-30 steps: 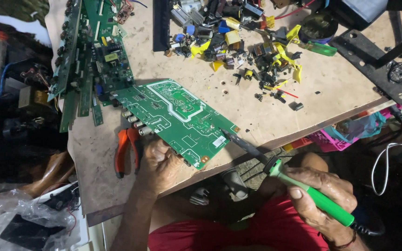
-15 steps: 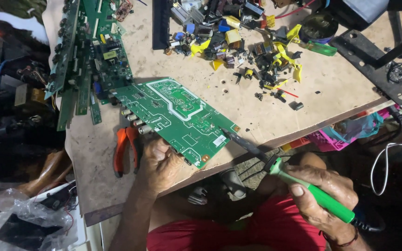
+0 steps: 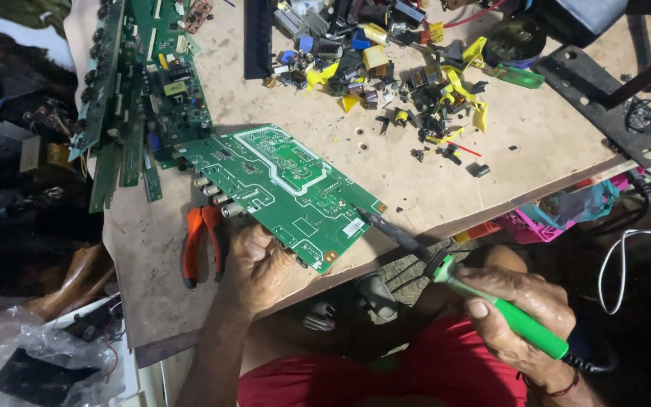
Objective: The person solders a green circuit board using a soldering iron, repeatedly applying heat to various points on the board. The board is rotated and repositioned multiple times to access different areas while soldering continues.
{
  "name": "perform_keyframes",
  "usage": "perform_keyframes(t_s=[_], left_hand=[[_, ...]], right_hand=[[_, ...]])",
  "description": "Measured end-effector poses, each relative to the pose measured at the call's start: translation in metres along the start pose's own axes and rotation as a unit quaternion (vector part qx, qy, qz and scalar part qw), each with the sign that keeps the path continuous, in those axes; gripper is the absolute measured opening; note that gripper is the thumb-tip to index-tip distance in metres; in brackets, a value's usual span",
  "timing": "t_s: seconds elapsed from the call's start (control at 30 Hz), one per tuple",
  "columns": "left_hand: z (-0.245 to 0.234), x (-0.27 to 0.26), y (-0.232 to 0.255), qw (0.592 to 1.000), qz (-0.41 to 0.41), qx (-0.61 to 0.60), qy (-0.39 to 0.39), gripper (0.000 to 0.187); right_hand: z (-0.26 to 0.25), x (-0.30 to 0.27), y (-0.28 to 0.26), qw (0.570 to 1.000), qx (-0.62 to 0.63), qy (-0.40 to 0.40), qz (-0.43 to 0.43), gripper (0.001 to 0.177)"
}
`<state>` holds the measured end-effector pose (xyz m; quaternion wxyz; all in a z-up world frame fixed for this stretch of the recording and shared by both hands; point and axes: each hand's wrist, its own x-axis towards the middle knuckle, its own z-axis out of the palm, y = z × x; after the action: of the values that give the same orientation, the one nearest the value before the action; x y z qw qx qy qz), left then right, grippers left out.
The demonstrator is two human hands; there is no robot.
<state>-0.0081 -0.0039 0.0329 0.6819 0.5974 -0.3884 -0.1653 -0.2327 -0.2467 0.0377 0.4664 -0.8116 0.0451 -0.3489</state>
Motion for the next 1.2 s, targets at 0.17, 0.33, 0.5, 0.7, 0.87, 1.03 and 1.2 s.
perform_keyframes(t_s=[0.17,0.33,0.5,0.7,0.87,1.03,1.2], left_hand=[[-0.002,-0.006,-0.020,0.993,-0.008,-0.113,0.013,0.018],[-0.001,-0.004,-0.009,0.998,0.005,-0.060,-0.001,0.023],[-0.002,-0.002,-0.002,1.000,-0.012,-0.013,-0.012,0.025],[0.003,-0.001,0.000,0.996,0.000,-0.083,-0.019,0.024],[-0.004,-0.005,-0.012,0.999,0.028,-0.034,-0.005,0.022],[-0.012,-0.014,-0.043,0.989,0.023,-0.146,0.005,0.019],[-0.005,-0.008,-0.009,0.998,-0.032,0.032,0.039,0.029]], right_hand=[[-0.001,-0.012,0.018,0.999,0.011,0.034,0.002,0.025],[-0.001,-0.007,0.013,0.999,0.007,0.040,-0.005,0.025],[-0.004,0.001,0.008,1.000,-0.003,0.002,-0.022,0.021],[-0.004,0.009,0.003,0.998,-0.015,-0.012,-0.054,0.023],[-0.004,0.030,0.001,0.983,-0.017,-0.083,-0.161,0.012],[-0.010,-0.010,0.046,0.967,-0.057,0.142,-0.203,0.032],[-0.007,0.016,-0.001,0.993,0.053,0.009,-0.108,0.016]])
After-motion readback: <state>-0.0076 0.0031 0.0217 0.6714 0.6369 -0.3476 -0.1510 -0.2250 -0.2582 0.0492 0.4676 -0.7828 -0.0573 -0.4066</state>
